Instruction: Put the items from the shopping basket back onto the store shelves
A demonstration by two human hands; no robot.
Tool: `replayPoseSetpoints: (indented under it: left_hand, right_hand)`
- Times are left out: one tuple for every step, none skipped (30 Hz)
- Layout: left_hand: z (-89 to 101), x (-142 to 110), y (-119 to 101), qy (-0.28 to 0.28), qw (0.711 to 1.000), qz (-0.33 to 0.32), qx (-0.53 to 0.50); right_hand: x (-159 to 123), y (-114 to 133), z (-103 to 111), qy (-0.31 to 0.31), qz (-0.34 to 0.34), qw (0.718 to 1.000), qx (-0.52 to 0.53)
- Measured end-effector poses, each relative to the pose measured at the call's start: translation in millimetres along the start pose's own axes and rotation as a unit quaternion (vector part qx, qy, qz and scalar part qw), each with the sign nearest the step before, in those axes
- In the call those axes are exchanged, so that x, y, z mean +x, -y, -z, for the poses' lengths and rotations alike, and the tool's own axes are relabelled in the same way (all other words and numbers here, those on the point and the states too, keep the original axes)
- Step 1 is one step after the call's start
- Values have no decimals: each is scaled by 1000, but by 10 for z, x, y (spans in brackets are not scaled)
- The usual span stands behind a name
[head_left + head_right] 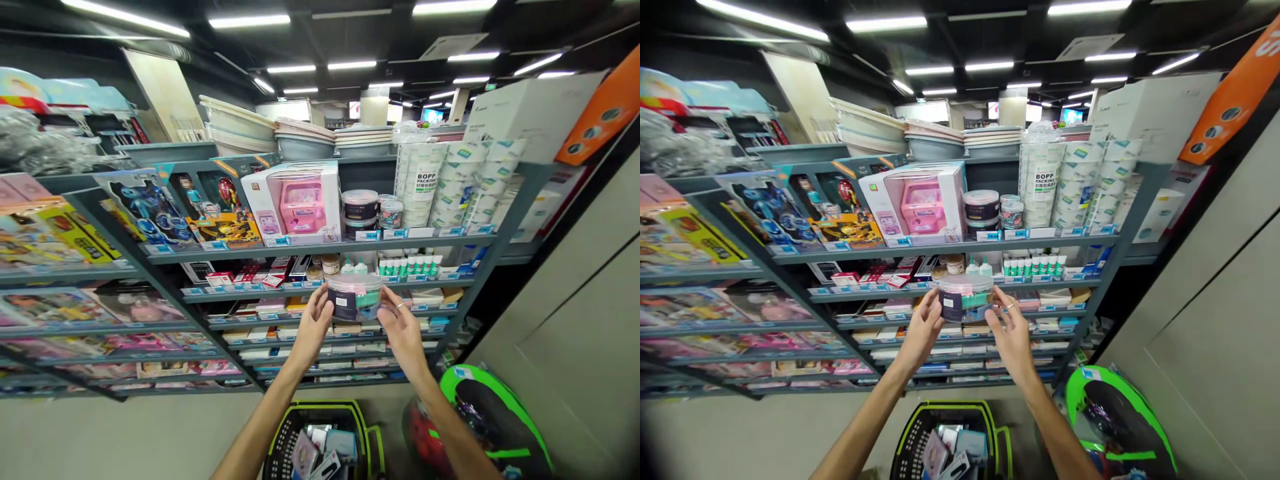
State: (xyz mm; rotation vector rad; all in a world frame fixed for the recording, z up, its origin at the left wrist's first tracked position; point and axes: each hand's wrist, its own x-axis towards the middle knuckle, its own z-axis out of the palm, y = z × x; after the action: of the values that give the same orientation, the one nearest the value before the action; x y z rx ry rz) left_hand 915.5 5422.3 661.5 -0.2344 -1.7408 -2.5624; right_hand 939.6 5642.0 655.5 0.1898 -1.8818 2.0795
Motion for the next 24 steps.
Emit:
replayPoseSetpoints:
  left_hand:
    - [-56, -34, -25, -10, 1000, -18, 9]
    - [-125, -75, -56, -25, 998, -42, 32]
    - [-201, -117, -92, -36, 994, -73, 66]
    - [-276, -155, -132, -42, 988, -107, 106]
    - [-342, -180, -177, -44, 979, -138, 145]
    - [-394, -184, -226, -44, 971, -160, 173]
    - [-427, -165, -279, -46, 966, -170, 189]
    - [-444, -122, -335, -43, 967, -161, 192]
    - [-449, -57, -389, -32, 973, -136, 182]
    - [-448, 21, -438, -11, 981, -103, 162]
    - [-449, 107, -478, 15, 988, -72, 135]
    - [-460, 192, -504, 35, 992, -53, 110]
    - [-485, 270, -514, 37, 994, -51, 93]
    - [-526, 339, -509, 20, 994, -64, 86]
    - [-582, 397, -491, -11, 992, -88, 89]
    - [-649, 448, -466, -44, 988, -112, 100]
    - [-722, 494, -441, -70, 982, -133, 115]
    - [-795, 541, -423, -82, 976, -154, 132]
    - [-862, 594, -422, -84, 969, -174, 152]
    - [-919, 661, -445, -81, 962, -196, 172]
    - [-964, 746, -496, -73, 954, -219, 192]
    - [-995, 856, -576, -61, 945, -243, 210]
    - [-1014, 992, -683, -46, 937, -265, 225]
    - [-1025, 1158, -811, -30, 928, -284, 239]
  right_hand:
    - [7, -12, -15, 9, 5, 1000, 13]
    - [20, -27, -37, 26, 6, 999, 30]
    - [38, -46, -61, 43, 4, 998, 49]
    - [62, -68, -83, 58, 1, 996, 70]
    - [91, -89, -97, 66, -2, 994, 89]
    - [129, -108, -100, 69, -6, 992, 105]
    - [175, -120, -89, 66, -11, 991, 119]
    - [232, -123, -66, 66, -20, 989, 132]
    - [300, -112, -32, 73, -31, 986, 145]
    - [380, -85, 8, 84, -43, 984, 154]
    - [469, -40, 50, 94, -52, 983, 152]
    - [565, 20, 89, 98, -54, 985, 135]
    - [663, 94, 122, 97, -47, 989, 105]
    - [760, 176, 146, 88, -30, 993, 71]
    - [854, 261, 162, 81, -10, 996, 39]
    - [945, 345, 172, 79, 10, 997, 17]
    - [1034, 424, 178, 82, 28, 996, 7]
    - [1125, 497, 183, 91, 44, 995, 8]
    - [1222, 566, 190, 103, 58, 993, 12]
    - [1330, 633, 202, 114, 70, 991, 14]
    - [1452, 703, 218, 122, 84, 989, 13]
    - [1591, 779, 237, 125, 101, 987, 9]
    - [1748, 860, 257, 127, 120, 985, 1]
    - [1923, 946, 275, 129, 142, 981, -11]
